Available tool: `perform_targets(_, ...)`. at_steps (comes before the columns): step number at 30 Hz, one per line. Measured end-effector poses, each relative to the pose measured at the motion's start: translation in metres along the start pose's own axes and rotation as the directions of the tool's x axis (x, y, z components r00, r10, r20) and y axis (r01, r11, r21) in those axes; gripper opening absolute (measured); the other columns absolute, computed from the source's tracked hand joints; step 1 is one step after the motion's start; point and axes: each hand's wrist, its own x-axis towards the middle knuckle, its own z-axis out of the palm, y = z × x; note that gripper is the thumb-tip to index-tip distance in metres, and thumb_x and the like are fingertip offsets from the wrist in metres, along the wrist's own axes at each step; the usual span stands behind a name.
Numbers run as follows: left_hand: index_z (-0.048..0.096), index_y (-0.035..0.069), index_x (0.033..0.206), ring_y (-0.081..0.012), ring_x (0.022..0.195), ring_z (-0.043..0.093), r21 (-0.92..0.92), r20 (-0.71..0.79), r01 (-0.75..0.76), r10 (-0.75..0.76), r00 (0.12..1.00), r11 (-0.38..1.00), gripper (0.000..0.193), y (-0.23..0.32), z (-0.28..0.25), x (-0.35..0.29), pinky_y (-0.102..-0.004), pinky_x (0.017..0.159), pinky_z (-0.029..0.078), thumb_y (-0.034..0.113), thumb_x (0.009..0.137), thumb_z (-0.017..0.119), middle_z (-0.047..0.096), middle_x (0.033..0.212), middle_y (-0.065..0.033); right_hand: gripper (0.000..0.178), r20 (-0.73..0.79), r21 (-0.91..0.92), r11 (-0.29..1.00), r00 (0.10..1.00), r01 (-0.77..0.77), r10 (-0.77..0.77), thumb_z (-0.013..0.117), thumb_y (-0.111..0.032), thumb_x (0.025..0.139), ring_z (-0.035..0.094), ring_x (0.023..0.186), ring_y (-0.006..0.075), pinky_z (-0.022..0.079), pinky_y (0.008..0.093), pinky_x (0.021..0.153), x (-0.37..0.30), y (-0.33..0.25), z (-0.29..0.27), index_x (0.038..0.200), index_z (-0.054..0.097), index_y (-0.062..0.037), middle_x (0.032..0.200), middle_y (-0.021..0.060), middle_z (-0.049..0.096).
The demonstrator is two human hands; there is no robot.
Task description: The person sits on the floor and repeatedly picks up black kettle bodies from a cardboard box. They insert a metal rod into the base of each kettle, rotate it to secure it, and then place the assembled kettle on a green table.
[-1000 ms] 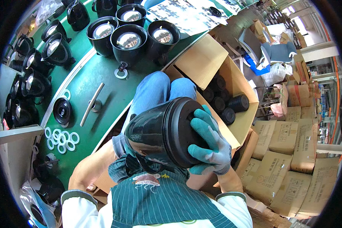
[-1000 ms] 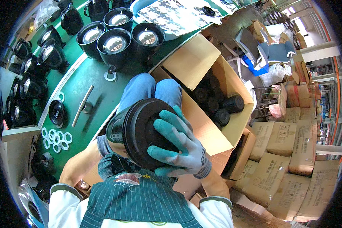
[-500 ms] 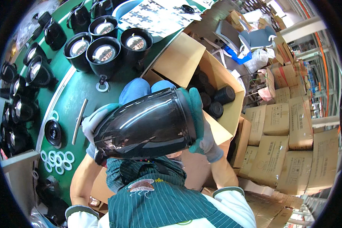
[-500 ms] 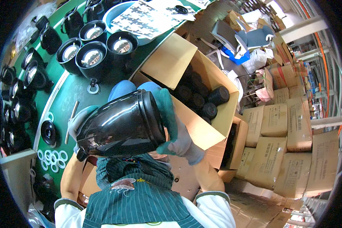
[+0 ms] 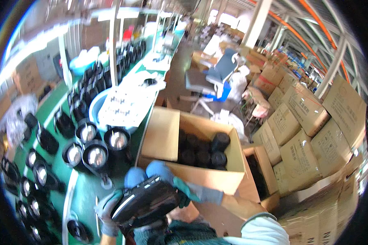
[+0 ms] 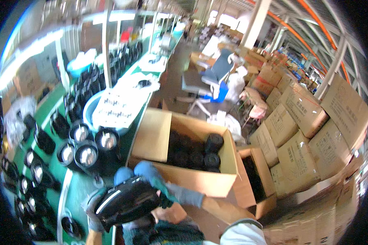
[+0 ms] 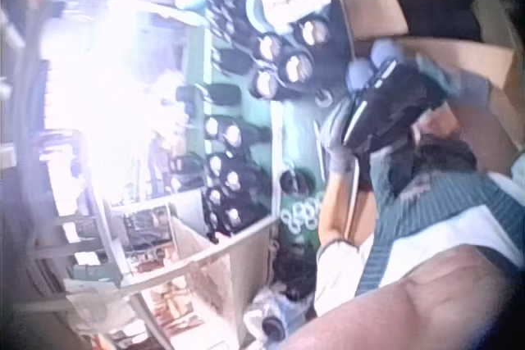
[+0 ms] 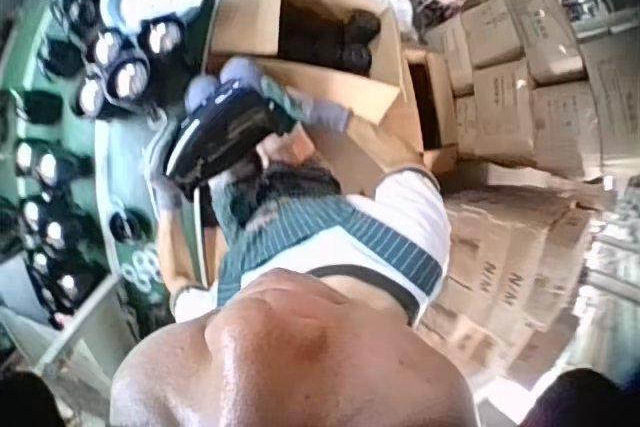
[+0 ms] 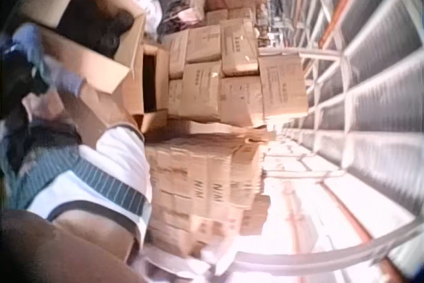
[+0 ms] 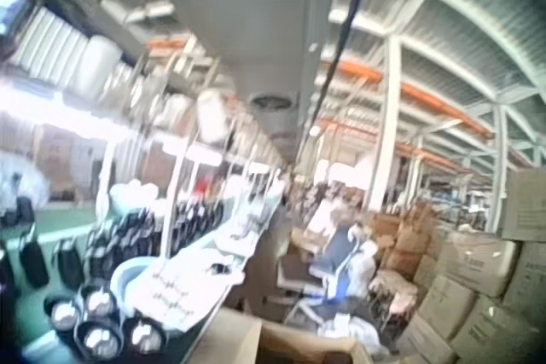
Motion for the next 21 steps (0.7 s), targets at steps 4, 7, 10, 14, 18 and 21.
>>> perform_targets(4,0.072,-0.008,0.113,-0.0193,0.095,0.072,-0.517,0.288,0.660,-0.615,0.734,0.545,0.036,-0.068,0.040,-0.036,-0.0347,0.091,0.058,0.019,0.089,0.070,0.076,0.100,-0.0133,0.116,0.397,-0.591,0.131,0.429,0.796,-0.811,0.070,-0.064,0.087,0.010,0.159,0.0407,0.012,0.0533,0.128,-0.007,0.008,0.009,0.166,0.007,-0.0078,0.171,0.0238,0.005)
perform_targets(7,0.073,-0.008,0.113,-0.0221,0.096,0.072,-0.773,0.234,0.534,-0.629,0.742,0.342,0.038,-0.063,0.071,-0.068,-0.0360,0.090,0.059,0.020,0.087,0.072,0.075,0.107,-0.0144,0.118,0.467,-0.538,-0.044,0.254,0.842,-0.847,0.074,-0.066,0.083,0.016,0.156,0.0458,0.013,0.0545,0.127,-0.005,-0.002,0.023,0.166,0.015,-0.0066,0.167,0.0273,0.019)
perform_targets(10,0.075,0.001,0.109,-0.0318,0.095,0.075,0.054,0.046,0.119,-0.122,0.991,0.991,0.035,0.053,0.013,0.029,-0.0402,0.086,0.061,0.018,0.079,0.073,0.075,0.105,-0.0163,0.107,0.303,-0.446,0.341,0.498,0.827,-0.813,0.070,-0.059,0.087,0.021,0.154,0.0419,0.017,0.0512,0.126,0.010,0.004,0.016,0.164,0.018,-0.0061,0.166,0.0250,0.023)
perform_targets(14,0.075,0.006,0.107,-0.0326,0.097,0.075,0.131,0.174,-0.226,0.202,0.964,0.965,0.033,0.066,-0.006,0.045,-0.0398,0.085,0.061,0.017,0.076,0.075,0.075,0.104,-0.0130,0.092,0.268,-0.347,0.653,0.738,0.673,-0.619,0.065,-0.049,0.093,0.027,0.152,0.0366,0.022,0.0468,0.125,0.021,0.004,0.000,0.162,0.023,-0.0055,0.164,0.0219,0.028)
perform_targets(18,0.068,0.001,0.125,-0.0299,0.093,0.073,-0.366,0.163,0.367,-0.329,0.930,0.855,0.042,-0.022,0.017,-0.041,-0.0392,0.092,0.058,0.019,0.088,0.073,0.075,0.106,-0.0118,0.078,0.344,-0.395,0.289,0.431,0.872,-0.834,0.060,-0.040,0.099,0.033,0.149,0.0313,0.026,0.0424,0.123,0.008,0.006,0.029,0.160,0.027,-0.0048,0.162,0.0188,0.034)
perform_targets(21,0.072,0.001,0.118,-0.0307,0.095,0.074,-0.340,0.116,0.488,-0.479,0.870,0.804,0.033,0.016,0.033,-0.014,-0.0393,0.094,0.058,0.015,0.087,0.072,0.076,0.106,-0.0131,0.067,0.003,-0.397,0.535,0.584,0.746,-0.812,0.056,-0.032,0.103,0.038,0.147,0.0274,0.030,0.0391,0.122,0.021,0.035,0.041,0.159,0.031,-0.0043,0.160,0.0164,0.037)
